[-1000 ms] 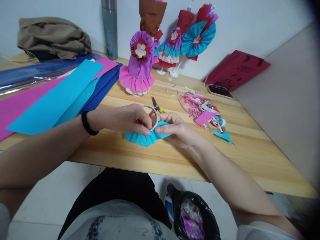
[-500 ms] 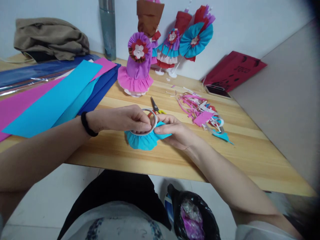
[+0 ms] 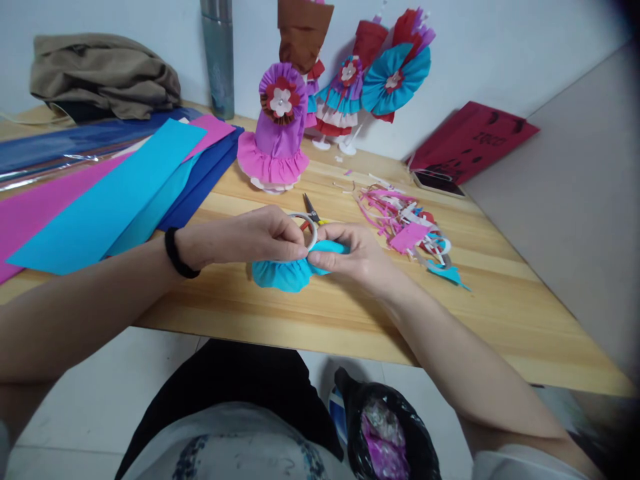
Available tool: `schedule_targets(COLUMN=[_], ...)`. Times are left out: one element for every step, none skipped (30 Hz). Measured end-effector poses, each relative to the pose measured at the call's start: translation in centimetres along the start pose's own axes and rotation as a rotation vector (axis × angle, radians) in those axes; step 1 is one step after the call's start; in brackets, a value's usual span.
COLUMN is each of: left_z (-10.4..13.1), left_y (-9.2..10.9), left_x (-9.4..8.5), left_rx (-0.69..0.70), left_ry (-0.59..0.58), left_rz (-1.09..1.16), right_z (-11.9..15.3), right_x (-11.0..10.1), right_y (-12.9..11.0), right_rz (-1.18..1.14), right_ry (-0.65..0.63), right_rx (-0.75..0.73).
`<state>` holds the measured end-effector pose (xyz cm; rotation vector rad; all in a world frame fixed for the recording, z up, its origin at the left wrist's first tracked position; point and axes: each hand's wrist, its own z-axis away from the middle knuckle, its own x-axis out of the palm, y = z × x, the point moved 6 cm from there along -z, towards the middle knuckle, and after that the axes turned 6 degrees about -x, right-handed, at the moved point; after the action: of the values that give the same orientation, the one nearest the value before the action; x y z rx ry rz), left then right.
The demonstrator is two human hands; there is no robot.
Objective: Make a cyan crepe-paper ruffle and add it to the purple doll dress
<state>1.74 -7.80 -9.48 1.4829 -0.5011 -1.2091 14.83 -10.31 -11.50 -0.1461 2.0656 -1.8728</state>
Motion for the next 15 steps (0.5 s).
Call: schedule_targets(left_z=[0.0, 0.0, 0.1, 0.1, 0.1, 0.1, 0.1, 0.1, 0.2, 0.2, 0.2, 0.2, 0.2, 0.2, 0.2], left_y=[0.0, -0.1, -0.1, -0.1, 0.0, 0.0, 0.1, 0.2, 0.3, 0.4, 0.6, 0.7, 0.8, 0.8, 0.7], left_x=[-0.1, -0.2, -0.3, -0.4, -0.4, -0.4, -0.4, -0.4, -0.3, -0.3, -0.2, -0.2, -0.2, -0.2, -0.2], left_rx=[0.001, -0.001, 0.002, 0.009, 0.02, 0.027, 0.034, 0.045, 0.058, 0.069, 0.081, 0.09, 0.096, 0.097, 0.092], left_ry=[-0.008, -0.011, -0.015, -0.017, -0.021, -0.025, -0.03, -0.034, -0.037, -0.038, -0.039, -0.037, -0.036, -0.033, -0.033], left_rz=[0.008, 0.007, 0.003, -0.003, -0.004, -0.006, -0.01, -0.014, -0.02, -0.032, -0.045, -0.055, -0.061, -0.064, -0.065], right_z=[0.0, 0.1, 0.1, 0.1, 0.1, 0.2, 0.2, 0.2, 0.3, 0.3, 0.3, 0.3, 0.4, 0.4, 0.4], right_x=[-0.1, -0.2, -0.3, -0.3, -0.4, -0.4, -0.4, -0.4, -0.3, -0.3, -0.2, -0.2, -0.2, -0.3, -0.2], right_y=[-0.2, -0.4, -0.6, -0.8, -1.1, -1.3, -1.5, -1.7, -1.8, -1.9, -1.9, -2.0, -2.0, -2.0, -2.0], right_rz=[0.021, 0.036, 0.046, 0.053, 0.058, 0.062, 0.068, 0.077, 0.09, 0.102, 0.113, 0.123, 0.132, 0.139, 0.144], right_ry=[-0.011, -0.015, -0.012, -0.006, 0.001, 0.006, 0.008, 0.007, 0.006, 0.007, 0.016, 0.032, 0.053, 0.072, 0.085], right_rx=[-0.001, -0.005, -0.012, -0.022, -0.033, -0.043, -0.048, -0.05, -0.048, -0.049, -0.053, -0.062, -0.073, -0.086, -0.097])
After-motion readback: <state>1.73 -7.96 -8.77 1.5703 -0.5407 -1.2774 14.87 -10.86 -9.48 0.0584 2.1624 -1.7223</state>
